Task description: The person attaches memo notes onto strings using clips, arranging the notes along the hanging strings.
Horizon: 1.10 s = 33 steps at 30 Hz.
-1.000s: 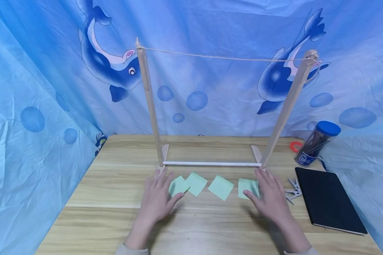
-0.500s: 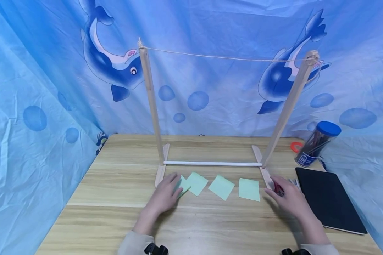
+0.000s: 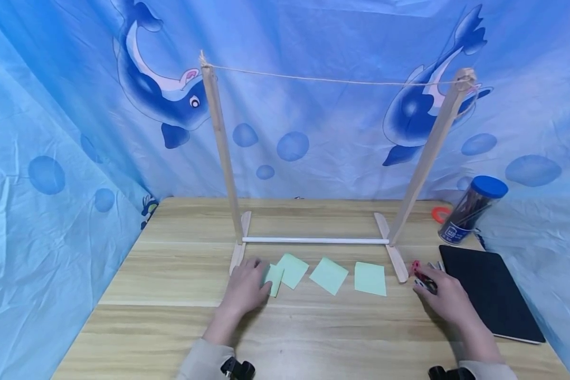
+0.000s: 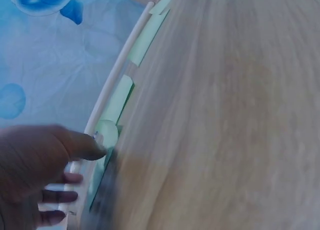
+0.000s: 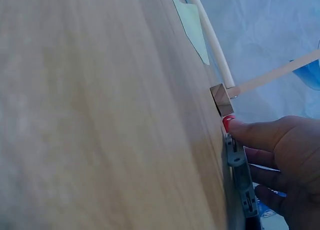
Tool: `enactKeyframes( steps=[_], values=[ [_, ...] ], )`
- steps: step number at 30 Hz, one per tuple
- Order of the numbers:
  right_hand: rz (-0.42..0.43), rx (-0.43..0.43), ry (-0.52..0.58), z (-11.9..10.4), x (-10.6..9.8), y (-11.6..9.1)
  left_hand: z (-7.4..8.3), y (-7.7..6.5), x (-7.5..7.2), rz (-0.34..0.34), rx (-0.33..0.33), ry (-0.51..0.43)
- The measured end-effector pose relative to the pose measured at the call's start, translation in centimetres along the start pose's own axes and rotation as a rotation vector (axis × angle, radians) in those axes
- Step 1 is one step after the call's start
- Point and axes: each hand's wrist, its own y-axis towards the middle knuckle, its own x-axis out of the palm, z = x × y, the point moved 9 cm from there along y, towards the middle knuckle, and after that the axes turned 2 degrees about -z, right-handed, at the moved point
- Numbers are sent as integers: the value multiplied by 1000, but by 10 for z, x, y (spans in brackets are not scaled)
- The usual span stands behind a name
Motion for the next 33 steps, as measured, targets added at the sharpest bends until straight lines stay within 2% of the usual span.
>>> enactKeyframes(
  steps=[2,7,16,20,23,27,33],
  values=[
    [9,5,-4,2,0,2,2,3,3,-13,29,-38],
    [-32,40,5,6,2,8,8,8,11,-88,86,-81],
    [-31,7,-26,7,1,20,1,11,10,-138,-3,-73],
    [-47,-30,-26,7,3,25,0,11,11,-151,-4,-81],
    [-47,-60,-34,8,4,27,0,11,8,-112,18,-87],
    [-35,-41,-40,11,5,30,-3,10,4,-48,37,-107],
    [-17,50,-12,17,2,32,-14,6,-12,79,-12,-257]
  ],
)
